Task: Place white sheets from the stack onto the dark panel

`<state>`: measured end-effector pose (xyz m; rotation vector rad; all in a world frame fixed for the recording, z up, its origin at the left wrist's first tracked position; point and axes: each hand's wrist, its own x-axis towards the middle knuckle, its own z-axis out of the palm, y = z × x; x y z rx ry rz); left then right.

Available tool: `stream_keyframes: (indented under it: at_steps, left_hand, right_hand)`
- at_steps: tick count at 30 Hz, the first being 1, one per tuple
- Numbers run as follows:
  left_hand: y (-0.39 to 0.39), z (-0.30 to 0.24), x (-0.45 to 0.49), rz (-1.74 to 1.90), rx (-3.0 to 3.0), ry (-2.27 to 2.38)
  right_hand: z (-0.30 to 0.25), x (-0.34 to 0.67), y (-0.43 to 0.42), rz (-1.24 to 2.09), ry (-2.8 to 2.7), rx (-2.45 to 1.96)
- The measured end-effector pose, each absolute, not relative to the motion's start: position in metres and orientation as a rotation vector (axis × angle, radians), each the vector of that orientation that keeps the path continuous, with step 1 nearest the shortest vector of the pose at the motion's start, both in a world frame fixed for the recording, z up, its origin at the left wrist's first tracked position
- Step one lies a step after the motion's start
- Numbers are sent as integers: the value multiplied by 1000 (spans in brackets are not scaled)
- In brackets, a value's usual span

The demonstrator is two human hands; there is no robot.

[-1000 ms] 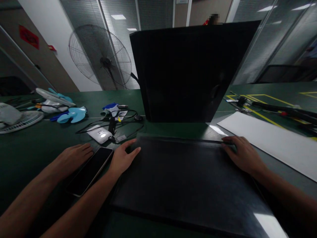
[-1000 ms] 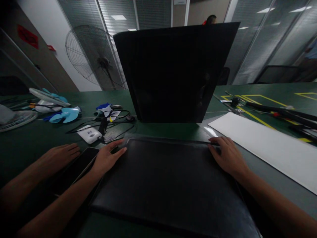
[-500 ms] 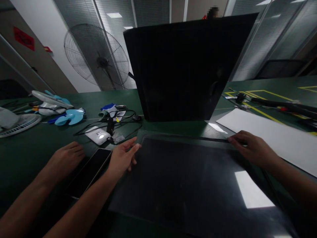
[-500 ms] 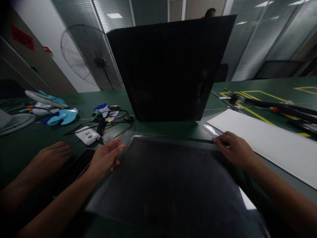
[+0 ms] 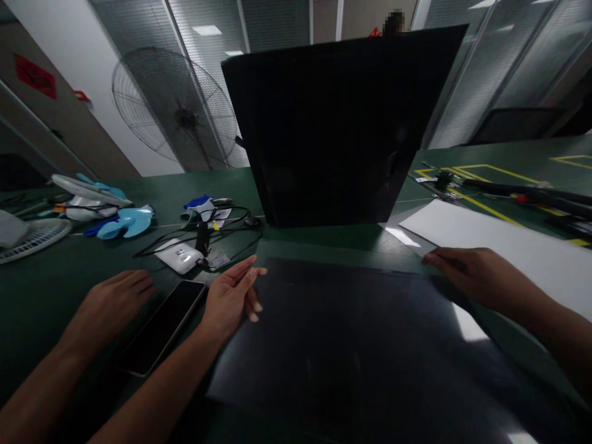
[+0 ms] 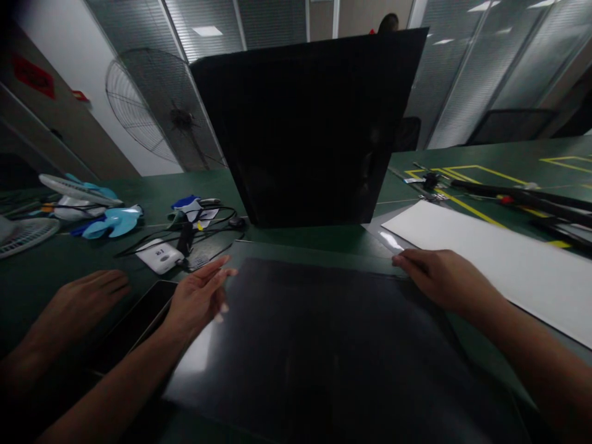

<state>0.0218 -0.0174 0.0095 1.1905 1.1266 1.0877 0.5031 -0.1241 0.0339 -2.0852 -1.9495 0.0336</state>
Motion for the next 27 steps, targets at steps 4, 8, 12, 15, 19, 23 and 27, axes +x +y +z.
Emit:
stream_keyframes:
  at_steps: [4,8,12,15,19,23,27]
  left_hand:
    - [-13,-1,16,970,1787,1468]
    - [-7,-11,8,827,2458,1539]
    - [-4,-16,3,612,2440,1405]
    - [-3,-16,3,562,2369,1369]
    - [-2,-15,4,532,2361,1360]
    - [-3,-13,3,417,2519,1287]
    - [-5,-7,0,226,2696,1136]
  right_hand:
    - [20,500,-119,86,-2060,-2051]
    - [-5,488,-114,26,-2138,-1956]
    - [-16,484,-113,-114,-2110,-1956]
    - [-18,482,-113,-136,-2108,-1959]
    - [-17,484,-109,-137,-2106,-1999]
    - [-6,493,-111,-230,-2019,-2159]
    - [8,506,-123,-215,-1927,-2390]
